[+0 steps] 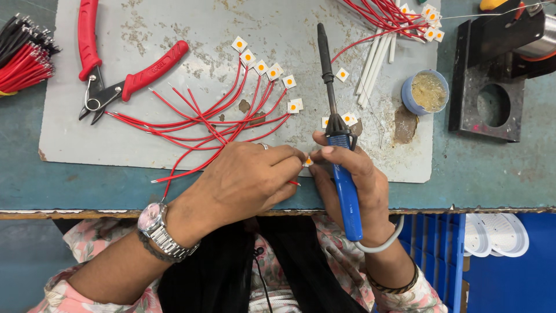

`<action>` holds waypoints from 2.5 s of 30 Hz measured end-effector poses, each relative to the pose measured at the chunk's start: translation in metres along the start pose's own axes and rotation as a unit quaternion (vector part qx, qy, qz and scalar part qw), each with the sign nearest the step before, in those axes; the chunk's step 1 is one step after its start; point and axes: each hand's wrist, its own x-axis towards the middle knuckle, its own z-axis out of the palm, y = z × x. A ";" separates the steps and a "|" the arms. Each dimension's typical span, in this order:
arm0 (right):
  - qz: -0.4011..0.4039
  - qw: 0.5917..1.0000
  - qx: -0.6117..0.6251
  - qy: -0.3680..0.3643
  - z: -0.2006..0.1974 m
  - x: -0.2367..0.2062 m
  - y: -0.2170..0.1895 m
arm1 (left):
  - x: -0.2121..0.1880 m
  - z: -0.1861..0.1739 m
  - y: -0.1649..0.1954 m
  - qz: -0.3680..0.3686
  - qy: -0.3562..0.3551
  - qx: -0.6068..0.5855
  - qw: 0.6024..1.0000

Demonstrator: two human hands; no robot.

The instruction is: The person dips red wires into a small container of flux, then uses a soldering iron to attach the wires to small square LED modules on a workbench. The person repeatedly picks up LEDs, aligns them with wires, applies solder, and places the finished units aside.

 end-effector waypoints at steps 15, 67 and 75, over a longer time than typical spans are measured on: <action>0.046 0.949 0.174 0.259 -0.071 -0.041 0.032 | -0.001 0.001 -0.001 -0.007 0.002 -0.028 1.000; 0.087 0.984 0.056 0.147 -0.082 0.003 -0.034 | 0.002 0.000 -0.002 -0.026 -0.008 -0.047 0.999; 0.093 0.992 0.019 0.088 -0.089 0.020 -0.041 | 0.005 0.000 -0.001 -0.031 -0.008 -0.054 0.998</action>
